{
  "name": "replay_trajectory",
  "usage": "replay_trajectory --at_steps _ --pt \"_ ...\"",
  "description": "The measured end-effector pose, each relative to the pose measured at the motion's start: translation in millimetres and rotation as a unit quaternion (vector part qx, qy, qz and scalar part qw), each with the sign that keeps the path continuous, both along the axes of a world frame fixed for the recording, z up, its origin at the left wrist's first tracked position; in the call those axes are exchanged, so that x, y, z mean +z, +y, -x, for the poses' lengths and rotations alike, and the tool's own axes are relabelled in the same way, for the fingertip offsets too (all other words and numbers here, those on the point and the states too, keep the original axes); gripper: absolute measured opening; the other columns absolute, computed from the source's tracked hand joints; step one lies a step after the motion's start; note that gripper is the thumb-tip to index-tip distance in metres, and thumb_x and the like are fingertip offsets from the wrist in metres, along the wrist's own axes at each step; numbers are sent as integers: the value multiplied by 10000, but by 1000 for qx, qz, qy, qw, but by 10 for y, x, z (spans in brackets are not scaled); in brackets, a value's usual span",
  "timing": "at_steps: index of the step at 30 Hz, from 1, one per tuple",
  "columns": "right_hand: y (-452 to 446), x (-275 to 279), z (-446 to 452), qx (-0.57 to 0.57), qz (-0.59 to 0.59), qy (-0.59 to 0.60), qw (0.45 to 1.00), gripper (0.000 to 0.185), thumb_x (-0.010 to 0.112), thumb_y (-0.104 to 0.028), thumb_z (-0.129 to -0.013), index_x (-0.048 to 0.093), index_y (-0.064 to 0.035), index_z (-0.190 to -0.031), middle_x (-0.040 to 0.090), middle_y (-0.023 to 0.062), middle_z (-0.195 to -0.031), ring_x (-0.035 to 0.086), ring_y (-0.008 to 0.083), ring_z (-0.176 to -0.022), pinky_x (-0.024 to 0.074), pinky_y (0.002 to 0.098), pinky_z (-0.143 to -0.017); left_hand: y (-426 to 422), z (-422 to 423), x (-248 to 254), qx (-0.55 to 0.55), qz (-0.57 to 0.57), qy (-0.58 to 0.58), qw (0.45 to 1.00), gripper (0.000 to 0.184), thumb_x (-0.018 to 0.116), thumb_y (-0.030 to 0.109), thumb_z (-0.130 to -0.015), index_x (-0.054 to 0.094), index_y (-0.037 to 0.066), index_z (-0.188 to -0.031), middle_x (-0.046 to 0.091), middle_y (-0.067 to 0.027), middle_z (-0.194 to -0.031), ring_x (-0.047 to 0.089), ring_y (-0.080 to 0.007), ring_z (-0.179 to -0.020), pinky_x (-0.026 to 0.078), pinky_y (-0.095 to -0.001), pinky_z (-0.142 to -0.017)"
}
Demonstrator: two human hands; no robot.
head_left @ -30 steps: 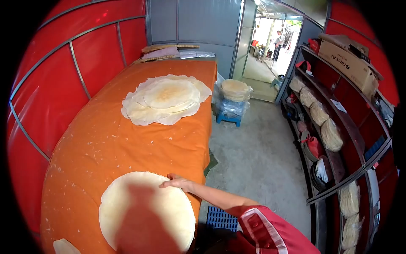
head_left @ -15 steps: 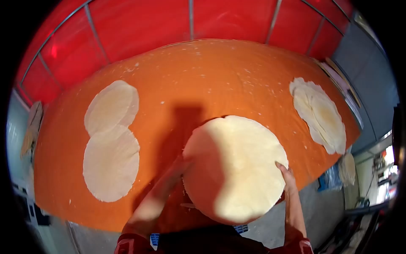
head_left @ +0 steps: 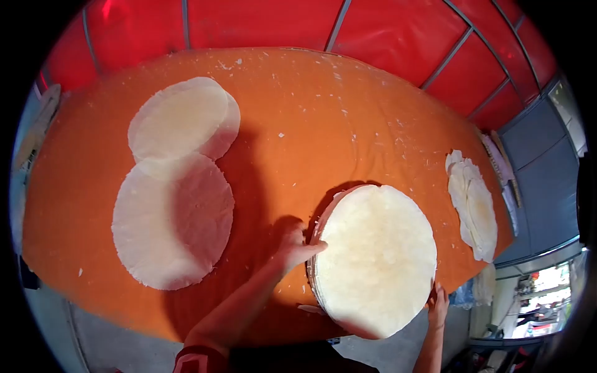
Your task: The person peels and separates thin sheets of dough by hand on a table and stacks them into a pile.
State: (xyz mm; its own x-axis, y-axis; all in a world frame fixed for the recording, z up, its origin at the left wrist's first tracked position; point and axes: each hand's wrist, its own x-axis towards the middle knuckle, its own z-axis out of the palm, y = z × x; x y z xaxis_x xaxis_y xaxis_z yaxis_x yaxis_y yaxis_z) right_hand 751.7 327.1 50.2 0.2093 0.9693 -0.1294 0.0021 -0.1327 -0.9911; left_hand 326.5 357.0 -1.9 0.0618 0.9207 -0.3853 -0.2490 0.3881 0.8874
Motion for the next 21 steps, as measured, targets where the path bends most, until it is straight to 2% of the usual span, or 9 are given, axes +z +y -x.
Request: replay_trajectory --at_steps 1,2,4,6,8,12,15,17,21 --pt "-189 -15 -35 -97 55 -58 992 409 559 -353 -779 494 -63 -1059 552 28 -972 528 131 -871 399 236 -652 -7 114 -28 65 -83 260 960 504 697 258 -664 464 0 -1028 552 -82 -894 528 -163 -829 403 -288 -774" --pt "-285 24 -50 -192 106 -115 969 399 558 -346 -782 491 -69 -1061 549 23 -956 518 118 -862 377 220 -649 -8 230 -64 128 -158 499 842 510 709 261 -638 464 -12 -992 551 -83 -819 528 -159 -782 420 -269 -717" --pt "-329 238 -29 -167 121 -163 965 421 558 -347 -782 476 -61 -1079 541 25 -970 506 121 -868 375 243 -678 -116 704 75 87 -139 192 968 434 690 206 -664 477 -20 -967 527 -86 -803 523 -149 -740 429 -248 -680" --pt "-379 469 186 -145 149 -205 956 442 559 -348 -782 460 -53 -1096 532 27 -984 494 125 -874 373 266 -707 -279 977 -151 163 -205 170 950 343 648 98 -700 487 -8 -984 509 -84 -837 514 -131 -754 444 -232 -625" --pt "-240 717 612 -111 22 -304 946 495 567 -370 -772 436 -49 -1125 515 34 -1032 479 138 -904 365 302 -740 -450 1114 174 186 -174 198 947 351 643 90 -704 493 2 -1009 501 -79 -867 517 -132 -745 452 -245 -606" --pt "-296 421 458 -73 14 -319 945 539 538 -392 -789 392 -50 -1179 479 47 -1106 462 160 -959 359 311 -762 -522 881 244 76 -188 110 973 306 641 110 -708 530 35 -983 486 -90 -944 513 -163 -793 463 -269 -653" --pt "-525 138 363 -163 98 -246 951 574 477 -399 -826 316 -46 -1248 437 66 -1170 431 156 -1008 340 249 -788 -376 676 244 64 -236 153 957 359 654 183 -703 527 36 -1005 465 -105 -939 483 -198 -850 437 -308 -727" --pt "-577 -12 581 25 -1 46 999 612 413 -423 -847 235 -46 -1295 365 95 -1259 382 168 -1098 321 246 -862 -222 532 267 45 -318 297 899 483 670 295 -675 510 42 -1054 448 -121 -939 427 -250 -922 398 -360 -783" --pt "-507 -118 841 16 85 197 977 606 385 -428 -848 235 -46 -1294 305 120 -1308 325 212 -1180 287 319 -959 69 191 247 46 -337 361 868 671 683 418 -611 465 29 -1113 417 -143 -990 343 -289 -989 329 -375 -803"
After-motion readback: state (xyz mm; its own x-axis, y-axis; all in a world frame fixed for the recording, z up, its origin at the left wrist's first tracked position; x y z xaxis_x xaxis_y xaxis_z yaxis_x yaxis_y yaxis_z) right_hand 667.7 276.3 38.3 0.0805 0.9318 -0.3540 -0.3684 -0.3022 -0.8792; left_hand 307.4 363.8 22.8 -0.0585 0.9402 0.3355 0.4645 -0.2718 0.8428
